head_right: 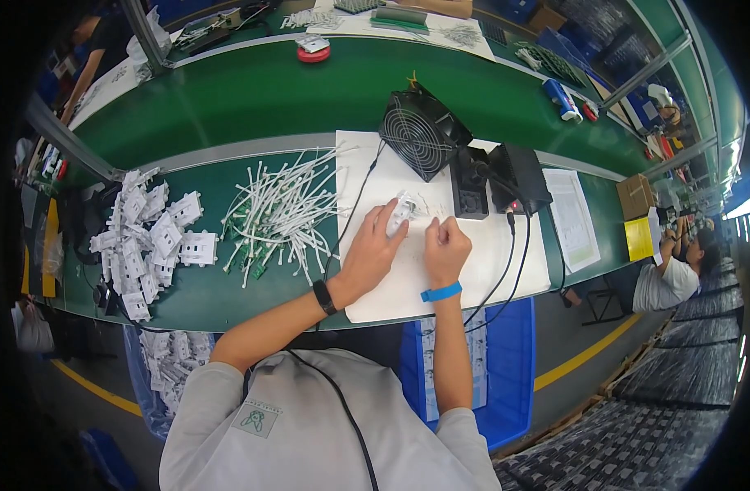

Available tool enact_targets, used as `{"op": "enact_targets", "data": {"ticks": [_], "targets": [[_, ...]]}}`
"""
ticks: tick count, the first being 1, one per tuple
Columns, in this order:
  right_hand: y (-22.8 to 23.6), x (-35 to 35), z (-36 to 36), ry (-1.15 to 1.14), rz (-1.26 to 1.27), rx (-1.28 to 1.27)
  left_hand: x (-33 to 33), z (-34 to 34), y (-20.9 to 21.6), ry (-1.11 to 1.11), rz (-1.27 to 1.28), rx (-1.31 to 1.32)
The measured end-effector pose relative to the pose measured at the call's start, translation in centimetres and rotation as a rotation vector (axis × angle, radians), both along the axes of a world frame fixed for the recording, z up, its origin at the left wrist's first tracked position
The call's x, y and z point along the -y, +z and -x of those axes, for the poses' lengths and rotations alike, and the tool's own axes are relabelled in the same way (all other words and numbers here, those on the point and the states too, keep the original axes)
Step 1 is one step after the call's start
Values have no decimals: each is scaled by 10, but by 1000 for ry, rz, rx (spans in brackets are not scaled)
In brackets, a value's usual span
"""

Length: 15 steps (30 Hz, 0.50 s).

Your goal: Soldering wires and components onto white plastic lighting fixture parts at an assembly line station.

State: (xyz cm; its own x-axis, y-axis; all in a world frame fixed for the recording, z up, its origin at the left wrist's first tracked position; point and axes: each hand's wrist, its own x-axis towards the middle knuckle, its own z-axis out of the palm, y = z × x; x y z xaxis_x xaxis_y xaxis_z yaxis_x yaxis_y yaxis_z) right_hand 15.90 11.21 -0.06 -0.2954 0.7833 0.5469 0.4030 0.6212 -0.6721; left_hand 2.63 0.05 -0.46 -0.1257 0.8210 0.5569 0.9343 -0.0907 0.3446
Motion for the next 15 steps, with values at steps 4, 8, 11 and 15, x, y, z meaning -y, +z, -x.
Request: {"op": "enact_targets", "data": {"ticks": [4,8,11,15], "targets": [[-5,-9,-12,-97,102,-122,0,9,9,-36,-11,55],[-8,-11,-13,-114,138,-167,2,30,36,-103,-93,-14],[-4,-7,-10,-73,157,-153,8,47,50,-169,-112,-111],[-6,-9,-14,-64,155,-151,26,59,77,-207,-24,-55]]}}
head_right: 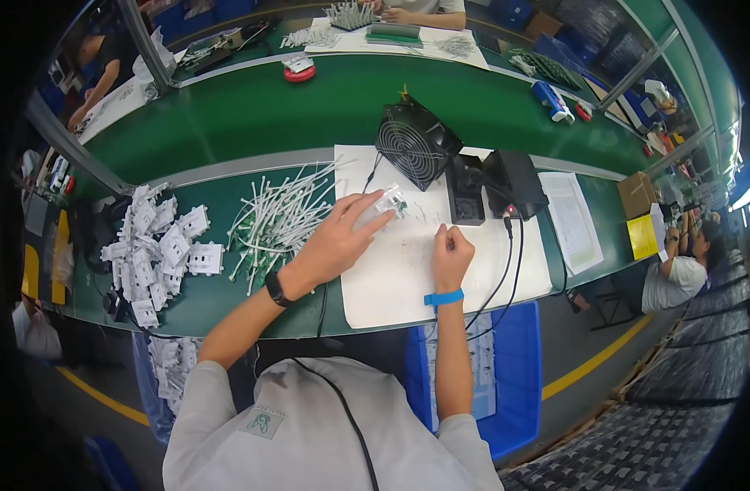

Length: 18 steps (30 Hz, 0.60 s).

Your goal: Soldering wires and components onto white plastic lighting fixture parts at an assembly line station.

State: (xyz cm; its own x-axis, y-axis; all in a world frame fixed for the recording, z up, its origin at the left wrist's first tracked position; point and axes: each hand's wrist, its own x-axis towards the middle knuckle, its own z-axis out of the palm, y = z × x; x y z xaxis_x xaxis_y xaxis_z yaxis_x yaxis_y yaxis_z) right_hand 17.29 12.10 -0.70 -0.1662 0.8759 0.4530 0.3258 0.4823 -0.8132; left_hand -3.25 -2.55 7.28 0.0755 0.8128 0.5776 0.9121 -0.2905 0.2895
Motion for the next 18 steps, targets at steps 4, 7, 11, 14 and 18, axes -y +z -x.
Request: {"op": "enact_targets", "data": {"ticks": [4,7,11,14,18], "targets": [[-4,-3,-2,34,28,-28,12,10,2,-33,105,263],[-6,-4,-2,56,36,-39,18,13,-3,-38,118,327],[-6,-4,-1,84,58,-42,22,11,-5,-36,118,369],[-5,-4,-2,87,57,-37,21,9,-4,-38,89,342],[-4,-3,-3,74,55,-46,21,4,2,-22,24,212]]}}
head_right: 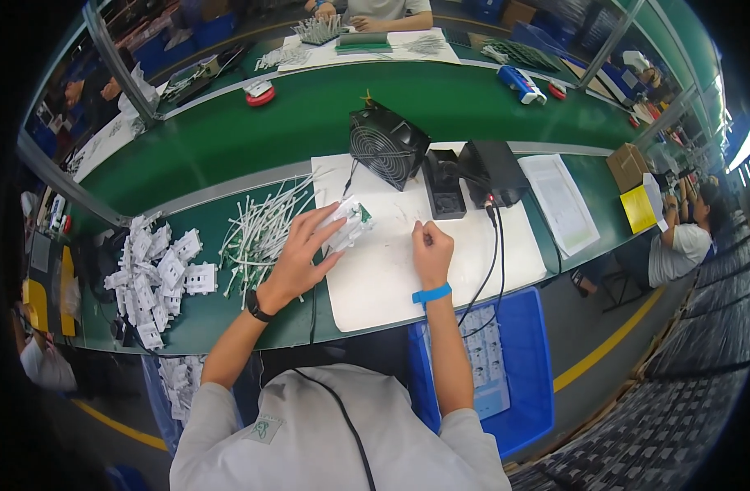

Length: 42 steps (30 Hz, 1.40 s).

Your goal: Soldering wires and components onto white plastic lighting fixture parts at an assembly line station.

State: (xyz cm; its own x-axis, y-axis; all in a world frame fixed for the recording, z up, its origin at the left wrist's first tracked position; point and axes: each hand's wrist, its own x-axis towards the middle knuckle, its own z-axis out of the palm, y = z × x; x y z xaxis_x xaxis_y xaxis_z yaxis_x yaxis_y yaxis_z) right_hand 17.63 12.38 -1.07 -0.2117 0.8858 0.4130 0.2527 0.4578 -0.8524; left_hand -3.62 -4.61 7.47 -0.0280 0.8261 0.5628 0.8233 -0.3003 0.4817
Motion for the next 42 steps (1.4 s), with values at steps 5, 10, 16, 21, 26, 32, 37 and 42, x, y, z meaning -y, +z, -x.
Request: {"op": "enact_targets", "data": {"ticks": [5,10,16,21,26,32,37,42], "targets": [[-1,0,0,5,11,-15,-4,-1,1,-25,-104,-162],[5,2,0,6,2,-3,-17,-15,6,-10,424,871],[4,4,-3,3,13,-30,-27,-43,-43,-315,959,2412],[3,4,-5,-17,16,-46,-16,-56,-48,-305,720,2723],[4,3,-5,-8,16,-49,-1,-55,-24,-456,546,2817],[3,4,2,-12,17,-58,31,-21,16,-402,363,2378],[3,3,-4,-6,11,-33,33,70,37,102,305,947],[8,7,-7,1,28,-2,0,181,21,481,369,55]]}}
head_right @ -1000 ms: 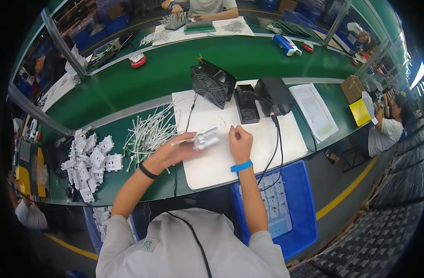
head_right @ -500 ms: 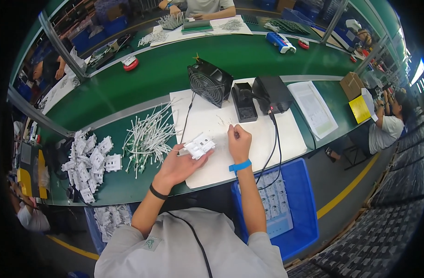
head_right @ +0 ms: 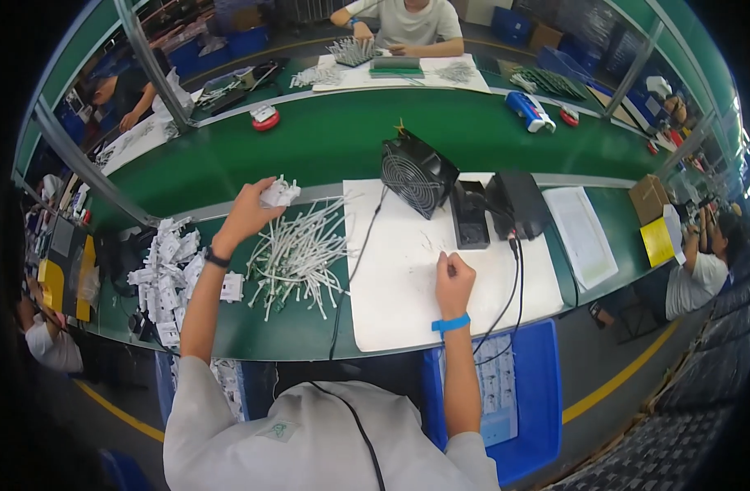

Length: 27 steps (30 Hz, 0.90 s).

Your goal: Soldering wires and components onto white plastic lighting fixture parts at an assembly line station.

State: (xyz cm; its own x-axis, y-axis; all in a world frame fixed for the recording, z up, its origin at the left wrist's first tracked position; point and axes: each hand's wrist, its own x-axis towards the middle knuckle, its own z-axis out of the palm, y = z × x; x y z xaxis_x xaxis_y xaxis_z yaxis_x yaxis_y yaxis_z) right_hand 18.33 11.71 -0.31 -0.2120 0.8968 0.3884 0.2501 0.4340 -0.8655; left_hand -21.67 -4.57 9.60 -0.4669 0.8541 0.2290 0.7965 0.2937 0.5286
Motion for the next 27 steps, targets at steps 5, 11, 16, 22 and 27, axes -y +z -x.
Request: {"op": "enact_targets", "data": {"ticks": [5,11,16,22,27], "targets": [[4,4,10,62,-6,-1,-41,120,-65,117,-24,-151],[11,11,20,254,-186,165,-73,113,-107,514,-81,-312],[-2,-8,9,97,316,-261,-54,36,-52,229,-203,-410],[23,-29,7,-222,115,-434,41,-84,14,-427,72,-228],[47,-63,19,-125,136,-366,77,-163,-15,-640,26,-82]]}}
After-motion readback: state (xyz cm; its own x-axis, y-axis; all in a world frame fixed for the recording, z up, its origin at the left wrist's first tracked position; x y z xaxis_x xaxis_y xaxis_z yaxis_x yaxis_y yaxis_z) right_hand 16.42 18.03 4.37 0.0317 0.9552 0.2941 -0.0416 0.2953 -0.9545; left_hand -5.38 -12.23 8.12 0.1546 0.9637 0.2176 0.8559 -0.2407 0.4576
